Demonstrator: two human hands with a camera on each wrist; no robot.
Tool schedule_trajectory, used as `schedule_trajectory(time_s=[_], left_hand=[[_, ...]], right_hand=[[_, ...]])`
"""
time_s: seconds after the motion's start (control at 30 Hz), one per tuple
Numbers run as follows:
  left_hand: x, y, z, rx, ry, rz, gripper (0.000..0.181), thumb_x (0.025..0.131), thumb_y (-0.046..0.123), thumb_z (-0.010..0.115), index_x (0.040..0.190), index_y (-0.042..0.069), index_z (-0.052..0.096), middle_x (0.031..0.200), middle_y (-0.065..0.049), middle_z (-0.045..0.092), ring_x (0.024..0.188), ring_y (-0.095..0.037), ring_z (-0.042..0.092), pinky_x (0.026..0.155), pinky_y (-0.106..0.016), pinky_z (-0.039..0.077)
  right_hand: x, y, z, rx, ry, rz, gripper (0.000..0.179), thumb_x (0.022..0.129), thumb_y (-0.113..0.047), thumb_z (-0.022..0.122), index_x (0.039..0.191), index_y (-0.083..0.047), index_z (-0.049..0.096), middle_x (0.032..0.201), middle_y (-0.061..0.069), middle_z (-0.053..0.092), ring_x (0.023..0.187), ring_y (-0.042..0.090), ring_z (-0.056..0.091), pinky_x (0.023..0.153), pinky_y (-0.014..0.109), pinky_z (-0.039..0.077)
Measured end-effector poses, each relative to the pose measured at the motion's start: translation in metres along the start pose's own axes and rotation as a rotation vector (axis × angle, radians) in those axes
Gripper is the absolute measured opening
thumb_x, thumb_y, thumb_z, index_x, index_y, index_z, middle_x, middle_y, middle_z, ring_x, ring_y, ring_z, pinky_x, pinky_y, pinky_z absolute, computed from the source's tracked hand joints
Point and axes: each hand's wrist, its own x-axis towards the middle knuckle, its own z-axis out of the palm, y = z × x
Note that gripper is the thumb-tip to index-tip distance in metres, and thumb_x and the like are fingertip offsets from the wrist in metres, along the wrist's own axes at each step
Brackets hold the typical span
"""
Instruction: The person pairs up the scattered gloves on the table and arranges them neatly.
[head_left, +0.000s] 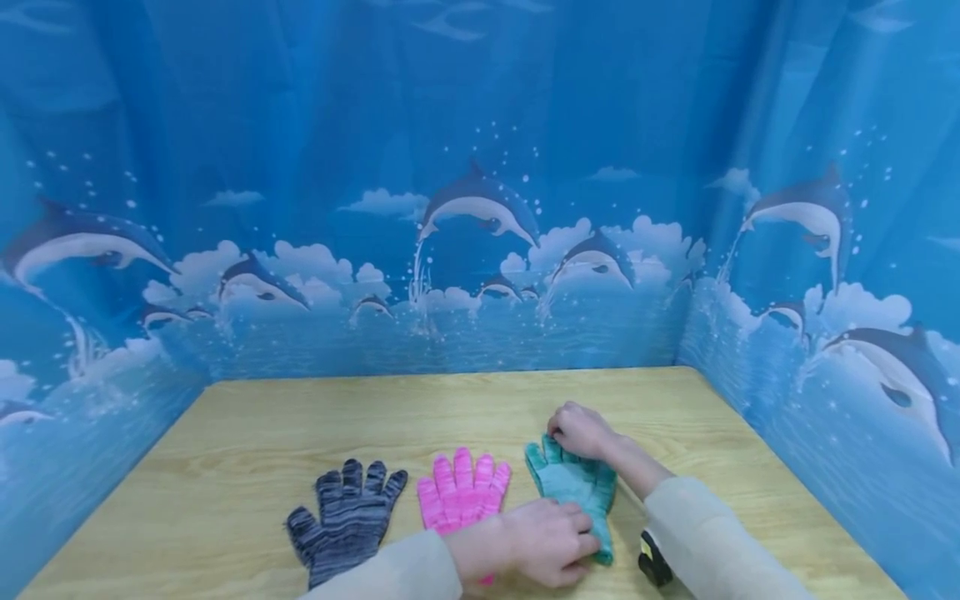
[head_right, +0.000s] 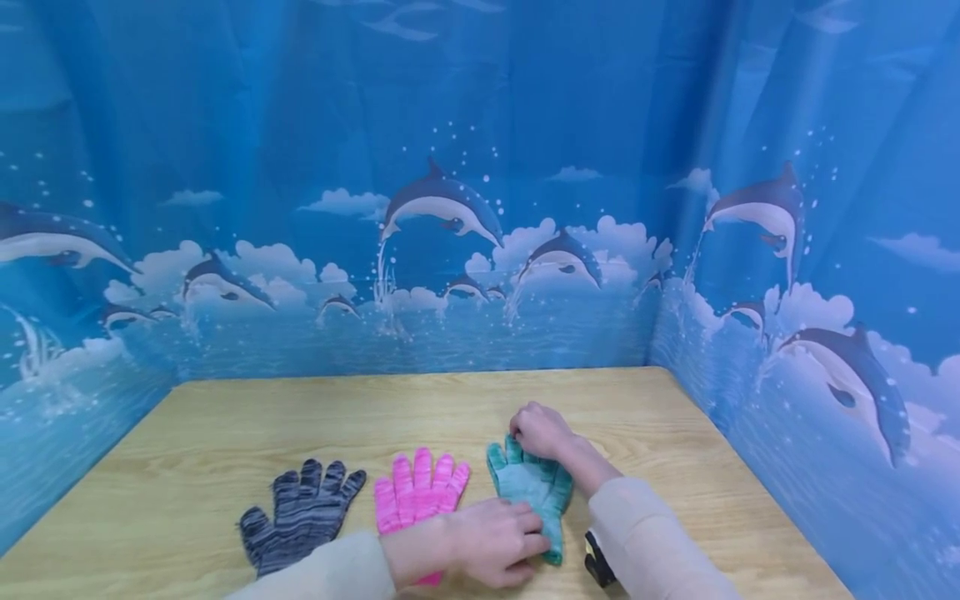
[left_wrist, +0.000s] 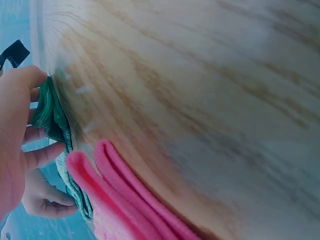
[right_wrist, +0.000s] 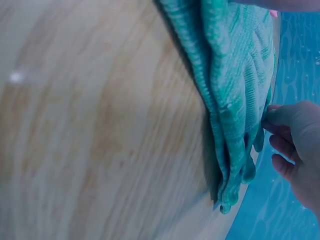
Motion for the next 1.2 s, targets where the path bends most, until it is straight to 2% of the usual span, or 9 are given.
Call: schedule_trajectory(time_s=[0.1, 0.37, 0.63, 0.97, 1.2], left_hand=[[0.0, -0.001, 0.001, 0.001, 0.007, 0.004, 0.023, 0.089, 0.043, 0.053, 0.103, 0.026, 0.059, 0.086, 0.013, 0.05, 0.082, -0.002, 0.047, 0.064, -0.012, 0.038], [0.001, -0.002, 0.0, -0.003, -0.017, -0.006, 0.025, 0.089, 0.045, 0.053, 0.104, 0.026, 0.059, 0.087, 0.013, 0.049, 0.083, -0.001, 0.046, 0.066, -0.011, 0.037], [0.0, -0.002, 0.0, -0.018, -0.026, 0.001, 0.022, 0.089, 0.044, 0.053, 0.102, 0.027, 0.058, 0.088, 0.013, 0.048, 0.084, -0.002, 0.046, 0.07, -0.012, 0.037], [0.001, -0.002, 0.001, -0.025, -0.029, 0.006, 0.019, 0.088, 0.043, 0.054, 0.098, 0.027, 0.059, 0.084, 0.013, 0.047, 0.08, -0.002, 0.046, 0.063, -0.012, 0.037], [0.001, -0.002, 0.002, -0.032, -0.021, 0.019, 0.019, 0.088, 0.042, 0.055, 0.098, 0.026, 0.059, 0.083, 0.012, 0.047, 0.079, -0.002, 0.045, 0.062, -0.012, 0.036]], right_hand=[[0.004, 0.002, 0.001, -0.027, -0.016, 0.006, 0.012, 0.085, -0.006, 0.063, 0.081, -0.011, 0.074, 0.08, 0.0, 0.066, 0.078, 0.019, 0.056, 0.068, 0.034, 0.049], [0.011, 0.004, 0.0, -0.156, -0.031, -0.095, 0.015, 0.084, -0.01, 0.066, 0.072, -0.016, 0.072, 0.068, -0.005, 0.056, 0.067, 0.013, 0.047, 0.06, 0.028, 0.042], [0.015, 0.003, 0.0, -0.14, -0.106, -0.077, 0.03, 0.087, -0.012, 0.06, 0.058, -0.016, 0.054, 0.061, -0.005, 0.043, 0.062, 0.013, 0.039, 0.056, 0.028, 0.034], [0.012, 0.01, -0.006, -0.126, -0.151, -0.142, 0.018, 0.085, -0.01, 0.063, 0.071, -0.018, 0.068, 0.069, -0.008, 0.055, 0.07, 0.012, 0.047, 0.06, 0.026, 0.041], [0.013, 0.008, -0.008, -0.148, -0.153, -0.135, 0.016, 0.083, -0.008, 0.065, 0.072, -0.017, 0.072, 0.072, -0.007, 0.061, 0.073, 0.014, 0.053, 0.064, 0.028, 0.046]])
